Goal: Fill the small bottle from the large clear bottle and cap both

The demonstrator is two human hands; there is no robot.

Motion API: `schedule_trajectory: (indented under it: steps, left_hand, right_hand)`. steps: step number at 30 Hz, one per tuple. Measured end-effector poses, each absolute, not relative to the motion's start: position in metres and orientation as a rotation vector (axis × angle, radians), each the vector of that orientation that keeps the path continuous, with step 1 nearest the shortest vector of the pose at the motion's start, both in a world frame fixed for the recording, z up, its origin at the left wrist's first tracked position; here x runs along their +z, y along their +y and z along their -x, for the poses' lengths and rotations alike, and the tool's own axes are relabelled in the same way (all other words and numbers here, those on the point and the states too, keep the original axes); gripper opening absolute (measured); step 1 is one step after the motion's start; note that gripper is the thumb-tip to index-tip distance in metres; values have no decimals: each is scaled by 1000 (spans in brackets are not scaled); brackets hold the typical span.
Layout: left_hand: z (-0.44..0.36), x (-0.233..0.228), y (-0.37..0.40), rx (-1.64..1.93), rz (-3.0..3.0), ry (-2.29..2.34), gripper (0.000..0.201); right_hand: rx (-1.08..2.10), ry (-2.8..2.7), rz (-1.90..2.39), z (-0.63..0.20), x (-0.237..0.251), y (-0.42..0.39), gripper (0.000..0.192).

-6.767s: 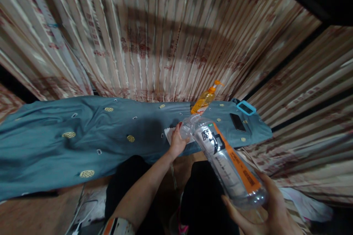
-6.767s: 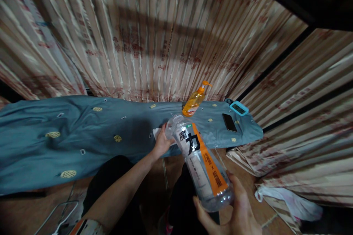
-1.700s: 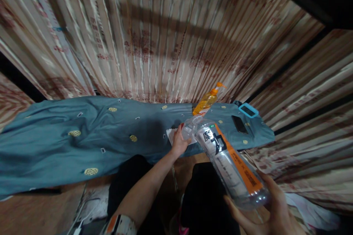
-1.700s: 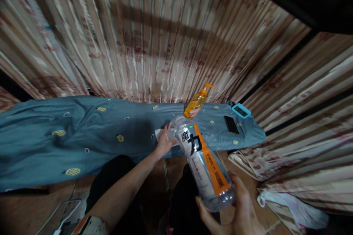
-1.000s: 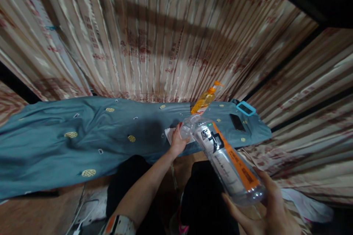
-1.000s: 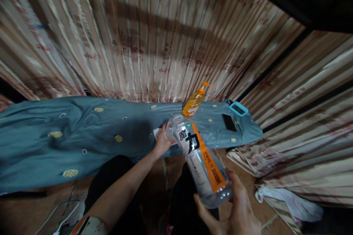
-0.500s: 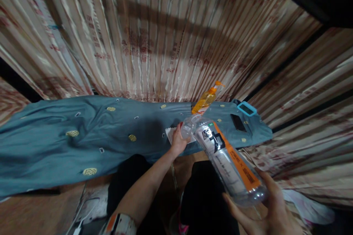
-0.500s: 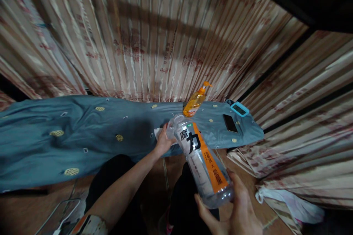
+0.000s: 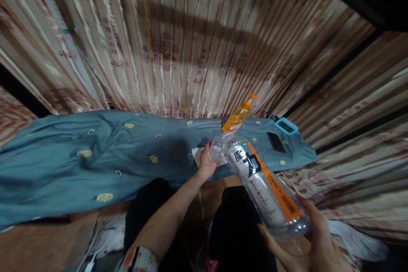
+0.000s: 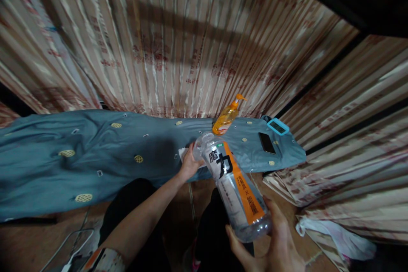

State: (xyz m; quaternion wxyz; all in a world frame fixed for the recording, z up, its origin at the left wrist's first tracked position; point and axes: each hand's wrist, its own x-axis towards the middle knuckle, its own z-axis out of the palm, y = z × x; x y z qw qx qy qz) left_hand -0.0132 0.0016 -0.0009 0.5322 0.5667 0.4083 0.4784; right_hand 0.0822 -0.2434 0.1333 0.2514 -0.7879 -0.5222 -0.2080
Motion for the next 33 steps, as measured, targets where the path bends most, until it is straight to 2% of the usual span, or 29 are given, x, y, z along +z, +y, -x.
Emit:
schedule_trajectory:
  steps: [12,17,27,33]
  left_hand:
    - [14,3,1,1124,-1395,1010,75]
    - [13,2,2,1122,-1403,1008,77]
    - [14,0,2,1109,-1397,1018,78]
    - [16,9,-1,1102,-1420,1025,75]
  right_hand:
    - [-549,-1404,2151,-80,134,-243,91]
    - [-585,-1399,2133,-78,135,-242,84]
    - [-499,-1350,2170,-77,134,-244,98]
    - [-509,-1307,2226,-77,132,-246,97]
